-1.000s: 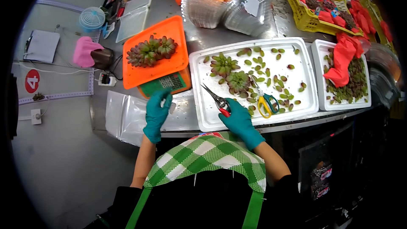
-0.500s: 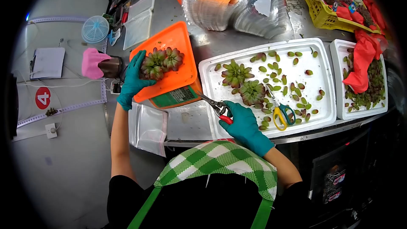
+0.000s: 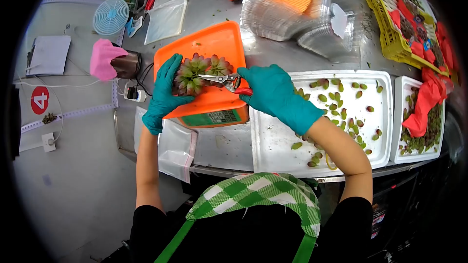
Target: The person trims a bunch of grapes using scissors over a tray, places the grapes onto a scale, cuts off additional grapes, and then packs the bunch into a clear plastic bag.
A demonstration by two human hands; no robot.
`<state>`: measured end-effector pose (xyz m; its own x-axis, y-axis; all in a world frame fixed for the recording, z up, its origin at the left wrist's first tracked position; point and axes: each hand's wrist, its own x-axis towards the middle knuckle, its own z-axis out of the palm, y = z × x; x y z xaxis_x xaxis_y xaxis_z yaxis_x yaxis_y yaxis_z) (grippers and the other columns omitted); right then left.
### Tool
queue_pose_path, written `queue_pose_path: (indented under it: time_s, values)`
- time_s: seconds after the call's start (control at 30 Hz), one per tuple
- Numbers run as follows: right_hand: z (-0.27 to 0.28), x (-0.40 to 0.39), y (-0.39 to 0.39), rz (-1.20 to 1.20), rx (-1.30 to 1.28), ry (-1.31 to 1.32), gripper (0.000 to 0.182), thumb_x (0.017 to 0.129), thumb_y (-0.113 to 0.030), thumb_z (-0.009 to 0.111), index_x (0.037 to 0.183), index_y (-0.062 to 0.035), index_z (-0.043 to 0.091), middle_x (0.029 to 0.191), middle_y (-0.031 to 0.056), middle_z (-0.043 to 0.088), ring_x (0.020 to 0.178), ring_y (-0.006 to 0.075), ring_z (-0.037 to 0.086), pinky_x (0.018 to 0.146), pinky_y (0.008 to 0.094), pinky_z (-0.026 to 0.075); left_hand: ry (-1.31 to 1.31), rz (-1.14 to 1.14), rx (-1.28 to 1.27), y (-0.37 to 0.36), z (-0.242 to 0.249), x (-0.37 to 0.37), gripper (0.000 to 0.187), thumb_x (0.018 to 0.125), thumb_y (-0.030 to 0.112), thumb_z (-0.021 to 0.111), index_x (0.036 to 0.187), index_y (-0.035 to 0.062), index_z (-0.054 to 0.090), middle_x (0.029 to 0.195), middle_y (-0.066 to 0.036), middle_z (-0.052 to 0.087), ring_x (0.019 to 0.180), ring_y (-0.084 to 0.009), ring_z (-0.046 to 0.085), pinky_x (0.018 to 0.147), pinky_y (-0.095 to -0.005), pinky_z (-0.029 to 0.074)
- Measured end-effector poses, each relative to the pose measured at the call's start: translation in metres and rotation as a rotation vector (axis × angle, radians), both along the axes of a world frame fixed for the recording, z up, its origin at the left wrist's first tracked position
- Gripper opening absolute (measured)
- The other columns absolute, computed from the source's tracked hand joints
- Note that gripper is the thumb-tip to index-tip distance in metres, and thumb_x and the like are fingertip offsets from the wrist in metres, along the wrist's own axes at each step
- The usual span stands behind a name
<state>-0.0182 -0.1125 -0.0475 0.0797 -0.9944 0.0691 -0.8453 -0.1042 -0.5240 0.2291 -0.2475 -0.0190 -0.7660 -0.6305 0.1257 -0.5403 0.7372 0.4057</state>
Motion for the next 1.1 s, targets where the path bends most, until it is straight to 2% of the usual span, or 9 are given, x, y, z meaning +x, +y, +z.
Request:
queue_pose_path:
  time_s: [0.2,0.43,0.53,0.63,0.73,0.9,1.03,1.1]
  values:
    - [0.014,0.006,-0.029,0.068,0.148,0.111,0.047,0.069,-0.029,0.067,0.111,-0.0152,0.053,0.076,0.0066,0.058,0.068,0.0266,0.055,0.065,0.036,0.042,0.024,0.005,0.043,-0.004,-0.002,0.004,0.1,0.044,0.021,0.08,0.131,0.0097,0.032,0.132,-0.011,0.034,0.121,-0.0321,0.032,0.1,-0.0398,0.028]
    - [0.027,0.006,-0.043,0.131,0.139,0.174,0.048,0.065,-0.028,0.07,0.108,-0.0139,0.054,0.081,0.0081,0.06,0.07,0.0294,0.058,0.064,0.0389,0.046,0.045,-0.023,0.061,-0.005,0.002,0.006,0.096,0.047,0.023,0.079,0.13,0.008,0.033,0.133,-0.011,0.033,0.123,-0.0309,0.03,0.101,-0.0394,0.027]
    - [0.03,0.004,-0.046,0.153,0.159,0.19,0.047,0.065,-0.029,0.069,0.107,-0.0135,0.054,0.083,0.008,0.059,0.073,0.0286,0.058,0.066,0.0387,0.046,0.163,-0.005,0.191,-0.003,0.004,0.01,0.084,0.057,0.022,0.075,0.129,0.0068,0.035,0.133,-0.012,0.034,0.123,-0.0292,0.031,0.101,-0.0377,0.027]
    - [0.024,-0.001,-0.049,0.199,0.112,0.16,0.044,0.066,-0.031,0.067,0.104,-0.0126,0.054,0.083,0.0079,0.059,0.075,0.0277,0.058,0.067,0.0383,0.045,0.241,0.012,0.22,-0.006,-0.004,0.015,0.069,0.068,0.017,0.068,0.128,0.0054,0.036,0.132,-0.013,0.035,0.123,-0.0281,0.031,0.101,-0.036,0.027]
    - [0.022,-0.001,-0.05,0.196,0.045,0.153,0.04,0.066,-0.03,0.067,0.1,-0.0113,0.056,0.08,0.008,0.059,0.072,0.0284,0.058,0.065,0.0383,0.046,0.191,-0.038,0.162,-0.008,-0.003,0.015,0.062,0.073,0.013,0.062,0.128,0.0043,0.036,0.131,-0.013,0.036,0.123,-0.0282,0.032,0.101,-0.0356,0.026]
    - [0.03,0.005,-0.055,0.194,0.041,0.159,0.03,0.066,-0.027,0.066,0.088,-0.0093,0.057,0.075,0.0084,0.059,0.069,0.0289,0.058,0.06,0.0377,0.045,0.219,-0.022,0.205,-0.007,-0.003,0.015,0.062,0.073,0.011,0.062,0.128,0.0032,0.035,0.131,-0.014,0.036,0.123,-0.0282,0.032,0.101,-0.0353,0.026]
    - [0.031,0.004,-0.056,0.212,0.022,0.163,0.025,0.067,-0.022,0.065,0.086,-0.0079,0.055,0.072,0.0087,0.058,0.067,0.0285,0.057,0.058,0.0378,0.043,0.299,0.033,0.219,-0.002,-0.004,0.013,0.064,0.07,0.011,0.064,0.127,0.0033,0.036,0.13,-0.015,0.036,0.122,-0.029,0.033,0.101,-0.0358,0.027]
    - [0.027,0.004,-0.05,0.209,-0.082,0.125,0.024,0.067,-0.018,0.064,0.086,-0.0067,0.055,0.07,0.0091,0.057,0.066,0.0285,0.057,0.058,0.038,0.042,0.271,0.073,0.018,0.004,-0.003,0.011,0.062,0.068,0.011,0.067,0.124,0.0044,0.04,0.126,-0.014,0.04,0.118,-0.0291,0.037,0.098,-0.0389,0.029]
